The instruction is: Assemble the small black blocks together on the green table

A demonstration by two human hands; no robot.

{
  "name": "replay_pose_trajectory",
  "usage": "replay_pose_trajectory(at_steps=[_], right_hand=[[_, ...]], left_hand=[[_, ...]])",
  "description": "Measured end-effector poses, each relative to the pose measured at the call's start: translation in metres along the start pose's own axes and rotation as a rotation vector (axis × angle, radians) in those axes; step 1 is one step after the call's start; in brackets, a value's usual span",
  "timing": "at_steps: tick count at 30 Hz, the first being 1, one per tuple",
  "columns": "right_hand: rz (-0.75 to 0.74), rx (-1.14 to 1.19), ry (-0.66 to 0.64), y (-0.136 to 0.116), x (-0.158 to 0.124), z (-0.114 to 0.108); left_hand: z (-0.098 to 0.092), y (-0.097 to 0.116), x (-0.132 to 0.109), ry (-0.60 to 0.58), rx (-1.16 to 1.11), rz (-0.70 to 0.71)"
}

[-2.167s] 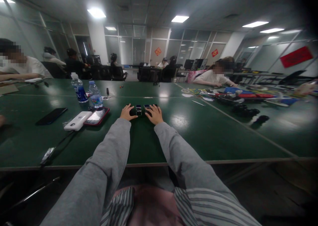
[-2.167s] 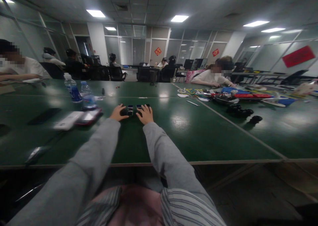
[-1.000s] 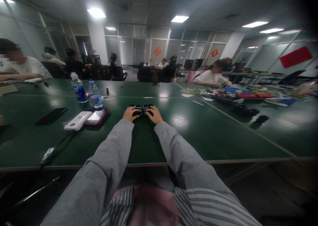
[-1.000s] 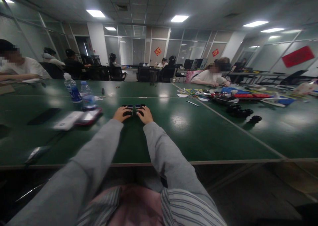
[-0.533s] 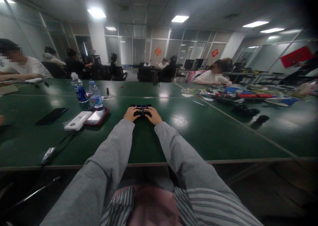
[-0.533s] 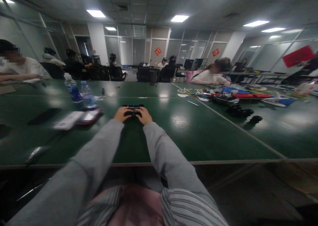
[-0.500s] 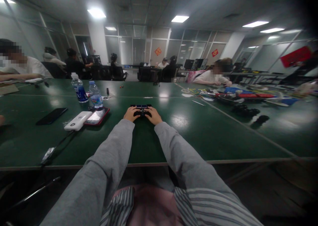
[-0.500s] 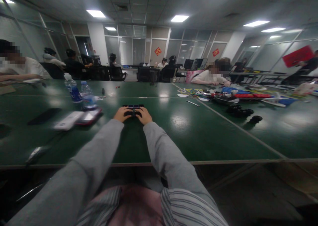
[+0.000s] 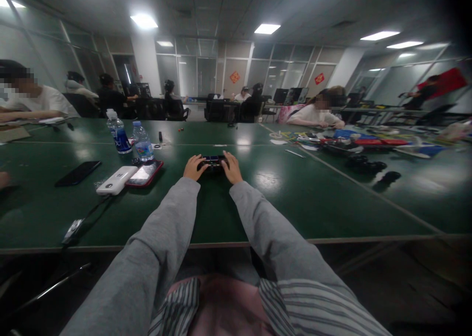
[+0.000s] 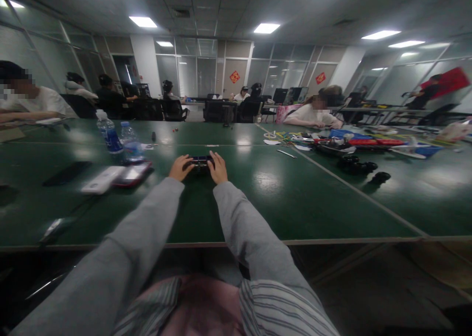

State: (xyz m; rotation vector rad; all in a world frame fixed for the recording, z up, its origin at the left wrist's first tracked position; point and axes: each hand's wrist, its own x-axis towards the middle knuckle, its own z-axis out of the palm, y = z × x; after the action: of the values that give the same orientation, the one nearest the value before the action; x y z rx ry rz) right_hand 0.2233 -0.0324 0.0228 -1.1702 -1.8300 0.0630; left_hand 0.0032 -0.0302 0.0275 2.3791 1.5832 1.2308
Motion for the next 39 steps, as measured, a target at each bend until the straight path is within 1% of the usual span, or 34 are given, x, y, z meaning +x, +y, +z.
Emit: replay_pose_trajectory(at_steps=[2, 3, 5, 6, 8, 10, 12, 14, 20, 27, 33, 39], right_hand=[[0.107, 0.035, 0.147, 0.006, 0.002, -0.005], [0.14, 0.042, 0.189, 0.01, 0.003, -0.007], [0.162, 0.036, 0.205, 0.016, 0.003, -0.009], [0.156, 0.027, 0.186, 0.018, 0.003, -0.008], [0.13, 0.006, 0.099, 0.019, 0.001, -0.005], [0.09, -0.003, -0.027, 0.018, -0.001, 0.0], [0.054, 0.007, -0.129, 0.017, -0.003, 0.005], [0.035, 0.023, -0.171, 0.017, -0.005, 0.008], [0.032, 0.042, -0.176, 0.022, -0.004, 0.008], [0.012, 0.069, -0.172, 0.027, -0.004, 0.012], [-0.009, 0.065, -0.201, 0.031, -0.005, 0.012], [-0.014, 0.036, -0.213, 0.028, -0.008, 0.008]], left_hand=[[-0.006, -0.002, 0.002, 0.107, -0.009, -0.088], [-0.008, -0.004, 0.002, 0.147, -0.015, -0.128], [-0.01, -0.01, 0.002, 0.181, -0.036, -0.2], [-0.01, -0.013, 0.002, 0.175, -0.056, -0.232], [-0.006, -0.018, 0.002, 0.131, -0.112, -0.307], [0.0, -0.021, 0.001, 0.036, -0.177, -0.377], [0.005, -0.021, 0.001, -0.054, -0.223, -0.415], [0.008, -0.021, 0.002, -0.098, -0.245, -0.426], [0.006, -0.024, 0.001, -0.139, -0.262, -0.458], [0.009, -0.029, 0.0, -0.114, -0.289, -0.43], [0.01, -0.032, 0.002, -0.142, -0.273, -0.441], [0.011, -0.033, 0.002, -0.145, -0.283, -0.437]])
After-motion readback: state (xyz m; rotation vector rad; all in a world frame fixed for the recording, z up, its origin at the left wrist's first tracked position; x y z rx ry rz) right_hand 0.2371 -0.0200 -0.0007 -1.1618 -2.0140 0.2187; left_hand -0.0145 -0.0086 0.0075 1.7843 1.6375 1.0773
